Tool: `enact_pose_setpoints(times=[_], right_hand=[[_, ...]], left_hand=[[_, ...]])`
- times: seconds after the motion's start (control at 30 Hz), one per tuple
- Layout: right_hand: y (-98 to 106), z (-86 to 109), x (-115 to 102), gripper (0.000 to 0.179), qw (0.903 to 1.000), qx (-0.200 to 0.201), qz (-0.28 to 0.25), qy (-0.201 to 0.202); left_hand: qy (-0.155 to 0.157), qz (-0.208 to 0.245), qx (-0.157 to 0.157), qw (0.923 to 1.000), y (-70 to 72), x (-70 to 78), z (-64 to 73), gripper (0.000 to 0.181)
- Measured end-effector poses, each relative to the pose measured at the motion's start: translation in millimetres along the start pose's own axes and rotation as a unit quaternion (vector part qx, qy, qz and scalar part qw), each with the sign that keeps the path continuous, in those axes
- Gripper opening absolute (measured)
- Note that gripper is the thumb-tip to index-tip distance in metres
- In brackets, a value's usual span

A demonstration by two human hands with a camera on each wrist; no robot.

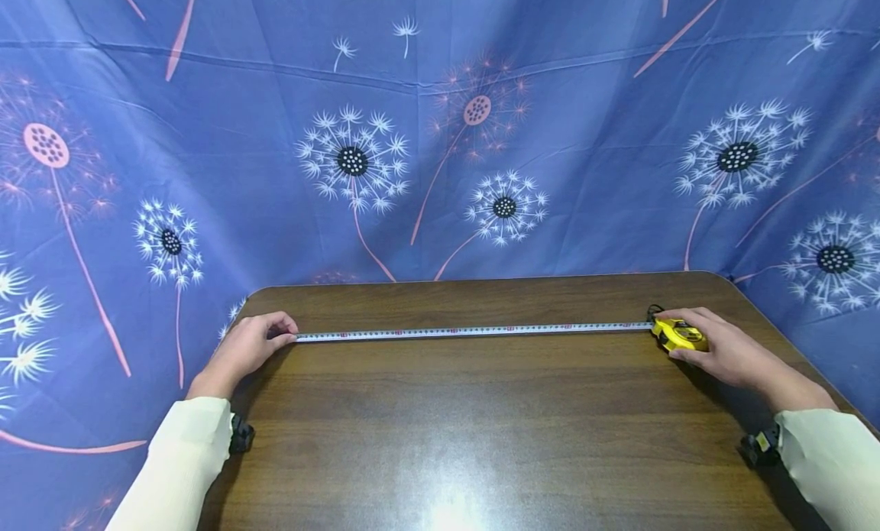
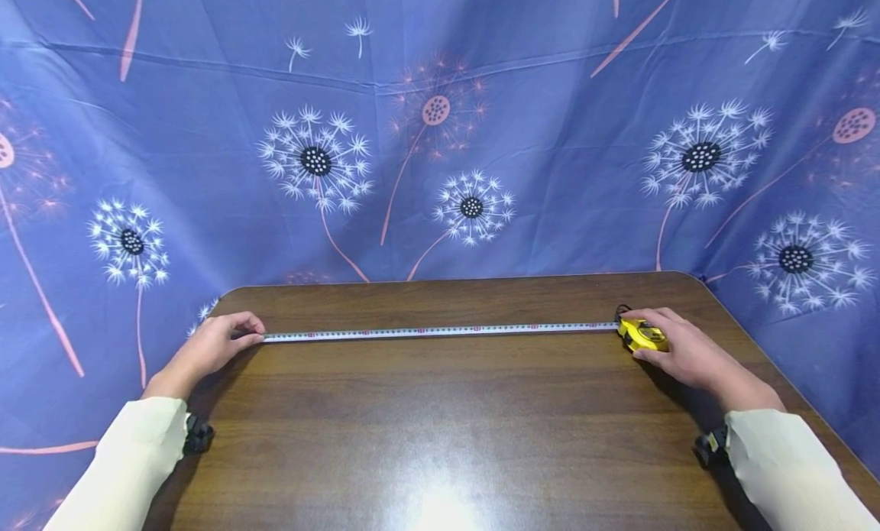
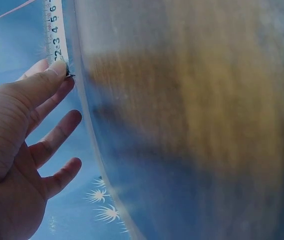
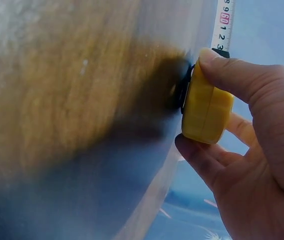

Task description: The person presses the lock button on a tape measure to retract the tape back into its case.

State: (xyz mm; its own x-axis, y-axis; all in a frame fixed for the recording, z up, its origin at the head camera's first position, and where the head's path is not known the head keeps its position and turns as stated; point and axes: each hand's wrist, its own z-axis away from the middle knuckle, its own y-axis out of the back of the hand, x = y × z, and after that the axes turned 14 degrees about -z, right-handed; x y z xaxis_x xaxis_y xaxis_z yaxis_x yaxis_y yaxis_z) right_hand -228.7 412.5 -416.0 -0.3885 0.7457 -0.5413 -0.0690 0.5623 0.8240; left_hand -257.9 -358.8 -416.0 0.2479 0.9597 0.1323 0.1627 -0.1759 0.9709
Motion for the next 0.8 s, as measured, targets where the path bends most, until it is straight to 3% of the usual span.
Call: enact_pose_setpoints(times=[0.57, 0.8], right_hand=[[10.4, -1.4, 0.2, 0.064, 0.998, 0.029, 0.014, 0.055], [18.3, -0.5, -1.2, 0.064, 0.9974, 0.03, 0.023, 0.061]], left_hand=[[-0.006, 0.01, 0.03, 0.9995, 6.4, -1.6, 2.2, 0.009], [-0.018, 0.022, 0.058, 0.9979, 13.9, 1.3, 4.5, 0.009]])
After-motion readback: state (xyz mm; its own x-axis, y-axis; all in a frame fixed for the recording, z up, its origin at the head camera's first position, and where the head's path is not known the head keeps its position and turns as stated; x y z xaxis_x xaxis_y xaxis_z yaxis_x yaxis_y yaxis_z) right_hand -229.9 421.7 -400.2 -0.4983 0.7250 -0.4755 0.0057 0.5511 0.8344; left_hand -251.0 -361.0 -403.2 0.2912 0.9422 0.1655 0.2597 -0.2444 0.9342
